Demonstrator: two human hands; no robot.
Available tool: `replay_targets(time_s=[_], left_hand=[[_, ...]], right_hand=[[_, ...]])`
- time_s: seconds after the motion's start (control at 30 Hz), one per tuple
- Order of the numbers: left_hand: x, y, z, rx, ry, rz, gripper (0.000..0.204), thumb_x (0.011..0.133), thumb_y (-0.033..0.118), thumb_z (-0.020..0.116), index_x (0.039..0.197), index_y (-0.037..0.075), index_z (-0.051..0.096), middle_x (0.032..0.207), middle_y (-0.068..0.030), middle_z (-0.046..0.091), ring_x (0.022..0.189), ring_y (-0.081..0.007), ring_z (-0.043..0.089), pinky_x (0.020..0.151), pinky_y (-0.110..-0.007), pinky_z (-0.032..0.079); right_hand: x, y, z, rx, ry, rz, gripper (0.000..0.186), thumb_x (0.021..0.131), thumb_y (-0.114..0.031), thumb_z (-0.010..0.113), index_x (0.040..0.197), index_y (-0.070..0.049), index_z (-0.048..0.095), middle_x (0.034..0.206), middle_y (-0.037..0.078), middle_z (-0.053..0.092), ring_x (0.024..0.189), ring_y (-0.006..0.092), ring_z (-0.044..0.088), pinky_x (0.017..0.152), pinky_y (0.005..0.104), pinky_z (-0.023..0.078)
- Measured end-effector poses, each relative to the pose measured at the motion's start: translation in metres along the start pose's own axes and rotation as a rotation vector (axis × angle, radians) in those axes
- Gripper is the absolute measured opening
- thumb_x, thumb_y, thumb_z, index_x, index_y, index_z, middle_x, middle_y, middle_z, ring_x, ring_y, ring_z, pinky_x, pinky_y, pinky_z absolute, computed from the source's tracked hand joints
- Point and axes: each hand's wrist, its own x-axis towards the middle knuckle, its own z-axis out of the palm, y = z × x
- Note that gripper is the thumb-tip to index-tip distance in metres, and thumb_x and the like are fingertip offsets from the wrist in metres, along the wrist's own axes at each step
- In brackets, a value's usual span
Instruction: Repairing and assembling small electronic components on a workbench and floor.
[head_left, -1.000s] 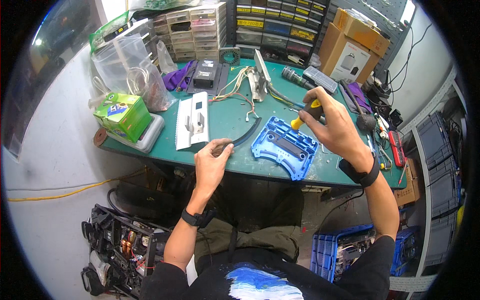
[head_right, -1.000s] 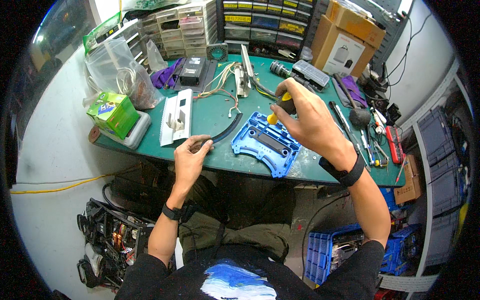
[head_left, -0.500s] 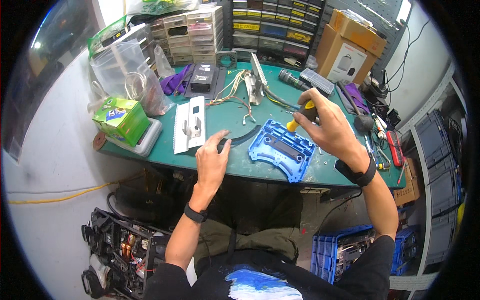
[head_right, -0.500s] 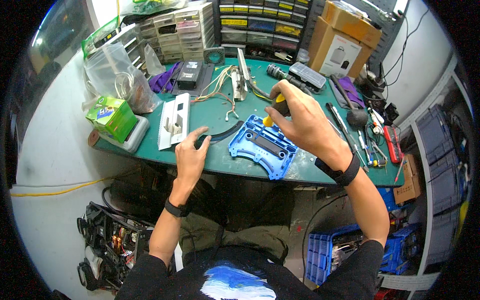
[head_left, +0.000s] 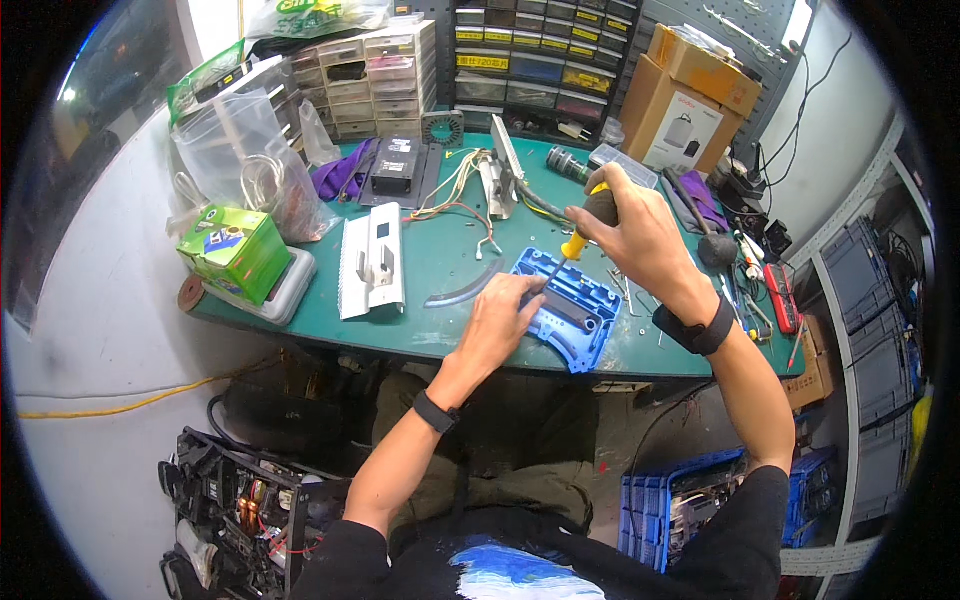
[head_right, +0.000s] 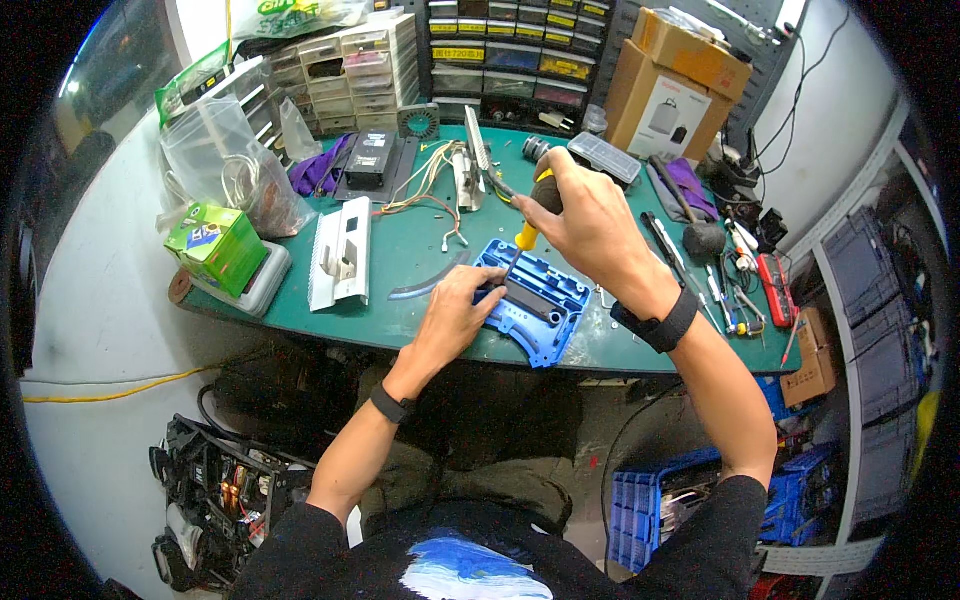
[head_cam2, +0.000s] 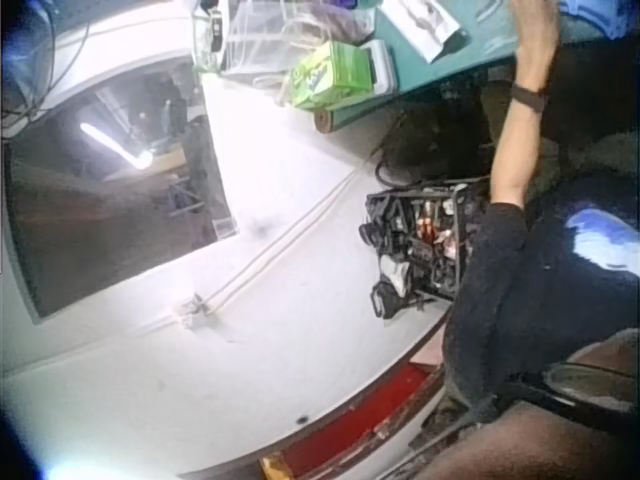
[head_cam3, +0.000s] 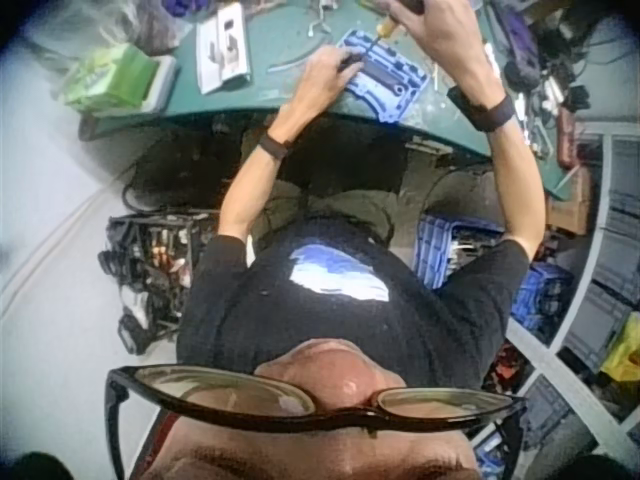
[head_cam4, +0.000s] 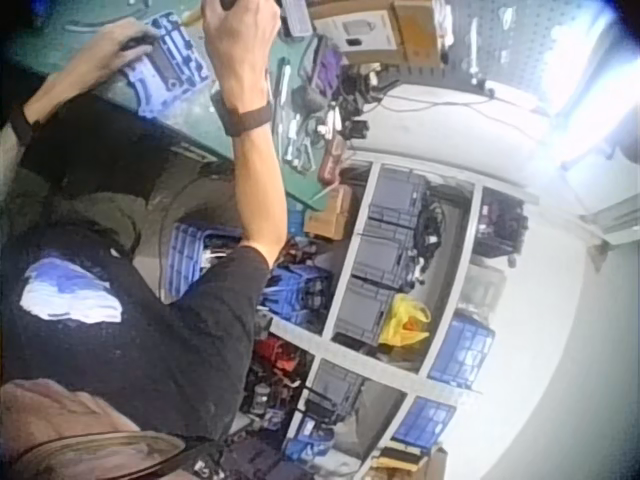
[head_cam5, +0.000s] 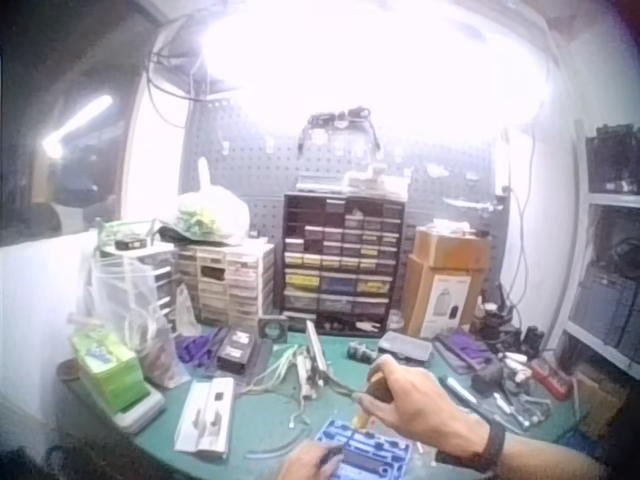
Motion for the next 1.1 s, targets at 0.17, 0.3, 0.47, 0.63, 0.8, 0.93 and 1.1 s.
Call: replay_targets(time_s=[0.17, 0.3, 0.47, 0.63, 0.8, 0.93, 1.1], left_hand=[[0.001, -0.01, 0.007, -0.008, 0.073, 0.041, 0.021, 0.085, 0.01, 0.074, 0.105, 0.002, 0.072, 0.095, -0.0146, 0.071, 0.092, -0.0323, 0.066, 0.084, -0.041, 0.052], [-0.001, -0.013, 0.006, -0.014, 0.074, 0.046, 0.021, 0.085, 0.01, 0.074, 0.104, 0.002, 0.073, 0.094, -0.0153, 0.071, 0.091, -0.0324, 0.066, 0.083, -0.041, 0.052], [-0.001, -0.014, 0.006, -0.049, 0.07, 0.038, 0.02, 0.085, 0.009, 0.073, 0.104, 0.001, 0.072, 0.094, -0.0157, 0.071, 0.092, -0.0327, 0.065, 0.084, -0.041, 0.051], [-0.002, -0.016, 0.008, -0.059, 0.087, 0.028, 0.021, 0.085, 0.009, 0.073, 0.104, 0.001, 0.072, 0.095, -0.0161, 0.071, 0.093, -0.0329, 0.065, 0.085, -0.041, 0.051], [-0.003, -0.019, 0.009, -0.076, 0.095, 0.029, 0.022, 0.084, 0.007, 0.072, 0.105, 0.0, 0.07, 0.097, -0.0167, 0.07, 0.094, -0.0336, 0.064, 0.086, -0.042, 0.051], [-0.004, -0.019, 0.007, -0.098, 0.09, 0.031, 0.022, 0.084, 0.006, 0.072, 0.106, 0.0, 0.07, 0.098, -0.0169, 0.07, 0.096, -0.0343, 0.064, 0.087, -0.042, 0.051], [-0.005, -0.018, 0.007, -0.114, 0.106, 0.049, 0.021, 0.085, 0.006, 0.071, 0.105, 0.0, 0.07, 0.096, -0.0165, 0.069, 0.095, -0.0345, 0.063, 0.087, -0.043, 0.05]], right_hand=[[0.007, 0.002, 0.0, 0.031, -0.003, 0.026, 0.035, 0.087, -0.021, 0.075, 0.103, 0.003, 0.054, 0.083, 0.023, 0.068, 0.079, 0.0394, 0.068, 0.069, 0.0431, 0.053], [0.009, -0.01, -0.004, 0.063, -0.051, -0.082, 0.036, 0.088, -0.026, 0.074, 0.097, 0.002, 0.054, 0.079, 0.022, 0.067, 0.075, 0.0375, 0.069, 0.065, 0.0422, 0.052], [0.013, -0.028, -0.002, -0.375, -0.116, -0.093, 0.046, 0.093, -0.044, 0.066, 0.076, -0.004, 0.05, 0.057, 0.017, 0.06, 0.056, 0.0361, 0.064, 0.051, 0.0425, 0.047], [0.022, -0.033, 0.006, -0.533, -0.035, -0.113, 0.043, 0.093, -0.037, 0.065, 0.069, -0.005, 0.051, 0.05, 0.016, 0.055, 0.049, 0.0371, 0.06, 0.049, 0.0457, 0.047], [0.034, -0.037, 0.005, -0.325, -0.218, -0.172, 0.028, 0.093, -0.023, 0.065, 0.087, -0.003, 0.048, 0.059, 0.02, 0.057, 0.058, 0.0423, 0.059, 0.054, 0.0482, 0.046], [0.039, -0.04, -0.008, -0.1, -0.381, -0.258, 0.025, 0.093, -0.02, 0.065, 0.093, -0.001, 0.049, 0.068, 0.021, 0.061, 0.068, 0.042, 0.062, 0.061, 0.0482, 0.047], [0.041, -0.043, -0.014, -0.212, -0.368, -0.153, 0.028, 0.095, -0.024, 0.064, 0.09, 0.0, 0.05, 0.07, 0.023, 0.062, 0.068, 0.0424, 0.063, 0.062, 0.0495, 0.047]])
